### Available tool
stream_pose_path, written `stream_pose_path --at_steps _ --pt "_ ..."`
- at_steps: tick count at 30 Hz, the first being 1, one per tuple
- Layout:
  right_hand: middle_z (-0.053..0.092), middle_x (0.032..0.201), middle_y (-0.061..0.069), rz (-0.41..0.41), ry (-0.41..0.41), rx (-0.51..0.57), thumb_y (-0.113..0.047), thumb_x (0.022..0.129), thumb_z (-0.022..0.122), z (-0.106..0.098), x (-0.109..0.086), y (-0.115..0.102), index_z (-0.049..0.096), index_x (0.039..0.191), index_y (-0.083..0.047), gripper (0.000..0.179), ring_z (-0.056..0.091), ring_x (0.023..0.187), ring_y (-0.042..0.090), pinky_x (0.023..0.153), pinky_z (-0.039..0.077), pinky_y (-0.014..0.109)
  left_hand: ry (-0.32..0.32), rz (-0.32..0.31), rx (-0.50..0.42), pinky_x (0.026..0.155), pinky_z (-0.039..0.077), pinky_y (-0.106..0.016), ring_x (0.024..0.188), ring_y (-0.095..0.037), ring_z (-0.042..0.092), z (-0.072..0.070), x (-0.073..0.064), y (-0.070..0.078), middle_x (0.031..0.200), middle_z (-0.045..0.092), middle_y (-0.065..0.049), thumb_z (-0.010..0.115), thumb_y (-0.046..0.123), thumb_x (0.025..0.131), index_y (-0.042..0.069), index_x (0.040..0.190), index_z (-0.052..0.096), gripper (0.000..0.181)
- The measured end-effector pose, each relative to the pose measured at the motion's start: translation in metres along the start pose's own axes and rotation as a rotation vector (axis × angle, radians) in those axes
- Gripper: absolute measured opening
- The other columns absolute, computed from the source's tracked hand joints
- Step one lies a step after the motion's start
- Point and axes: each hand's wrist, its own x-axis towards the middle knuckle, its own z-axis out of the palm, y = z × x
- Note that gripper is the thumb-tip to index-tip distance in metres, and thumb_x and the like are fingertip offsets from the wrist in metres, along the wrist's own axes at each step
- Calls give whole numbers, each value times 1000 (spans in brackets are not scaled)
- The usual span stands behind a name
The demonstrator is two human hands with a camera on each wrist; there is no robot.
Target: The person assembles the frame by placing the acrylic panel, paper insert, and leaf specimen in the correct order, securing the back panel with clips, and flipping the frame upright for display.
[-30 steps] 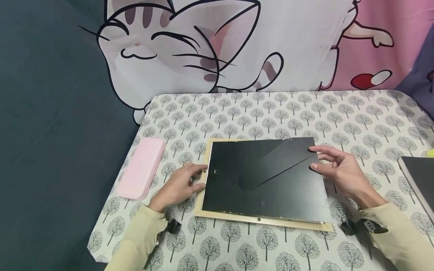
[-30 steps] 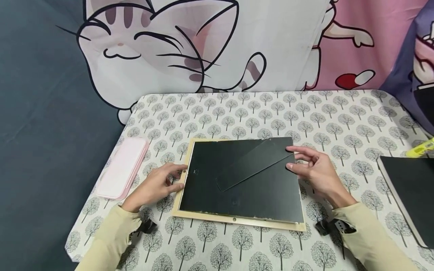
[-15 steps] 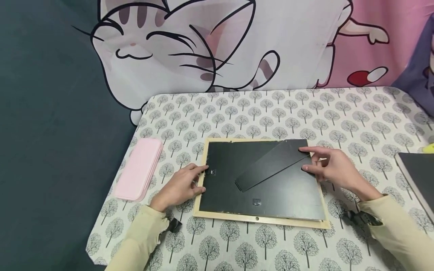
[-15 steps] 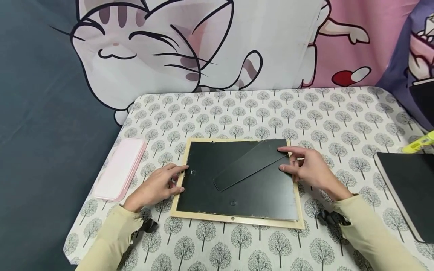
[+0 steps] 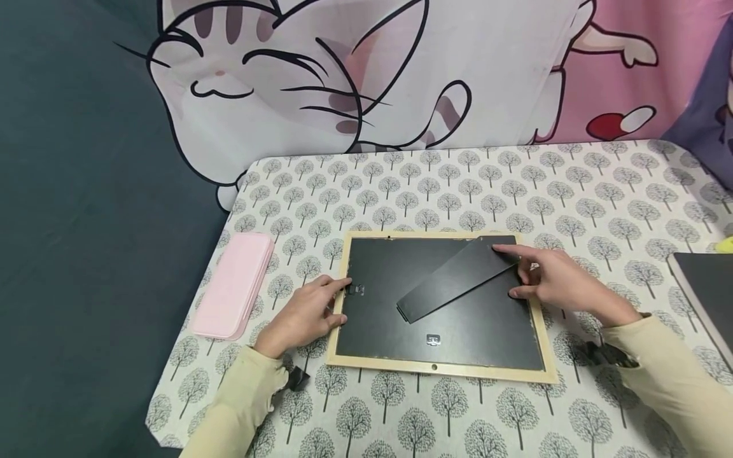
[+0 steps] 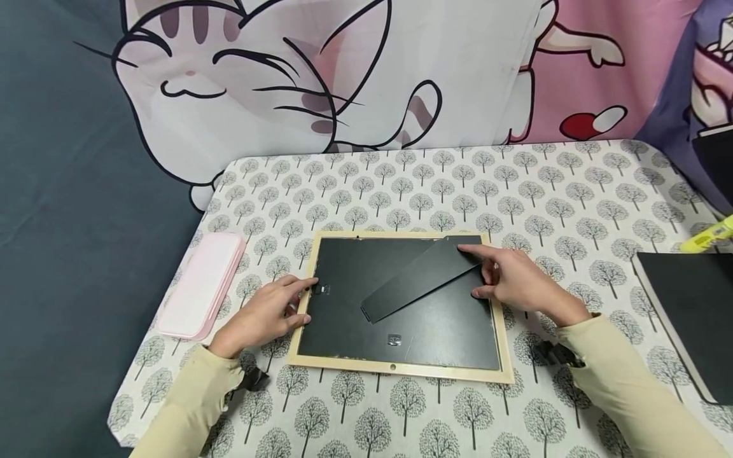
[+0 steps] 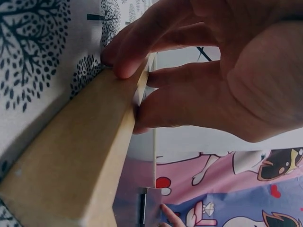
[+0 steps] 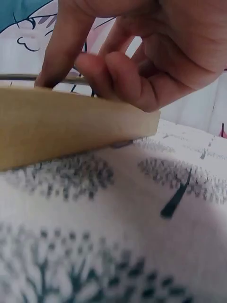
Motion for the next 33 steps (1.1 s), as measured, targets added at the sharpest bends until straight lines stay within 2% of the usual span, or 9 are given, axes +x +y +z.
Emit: stream_pose_path --at_steps 6,14,21,27,33 --pt "55 75 -2 20 -29 0 -8 72 86 -3 2 -1 45 151 -13 89 47 64 5 59 45 22 -7 -16 -6 80 56 -33 84 -13 58 -1 0 2 124 62 -10 80 17 83 10 148 49 72" --pt "50 66 -5 -40 -5 5 -10 70 88 0 3 8 51 147 -13 86 43 61 2 57 43 21 1 -4 -5 79 56 -32 83 -13 59 -1 0 1 124 63 -11 81 18 82 9 147 50 73" --pt "49 66 -4 6 -61 20 -15 72 87 -3 8 9 51 148 -16 85 42 59 5 55 43 23 2 17 13 82 56 -34 86 -16 57 -3 -1 1 122 62 -12 81 18 82 6 148 48 74" --pt "49 65 -4 21 -70 -5 -18 73 87 -5 9 8 50 149 -15 84 41 57 5 54 40 23 -8 -17 -6 98 55 -44 107 -27 60 3 -4 4 135 54 -16 79 33 85 9 155 38 85" --pt "55 69 -5 -1 -47 -62 -13 73 87 -4 1 -1 41 154 -13 93 47 61 3 56 45 22 -26 -65 -52 114 44 -51 135 -35 47 13 -12 12 153 37 -22 79 48 81 11 159 27 101"
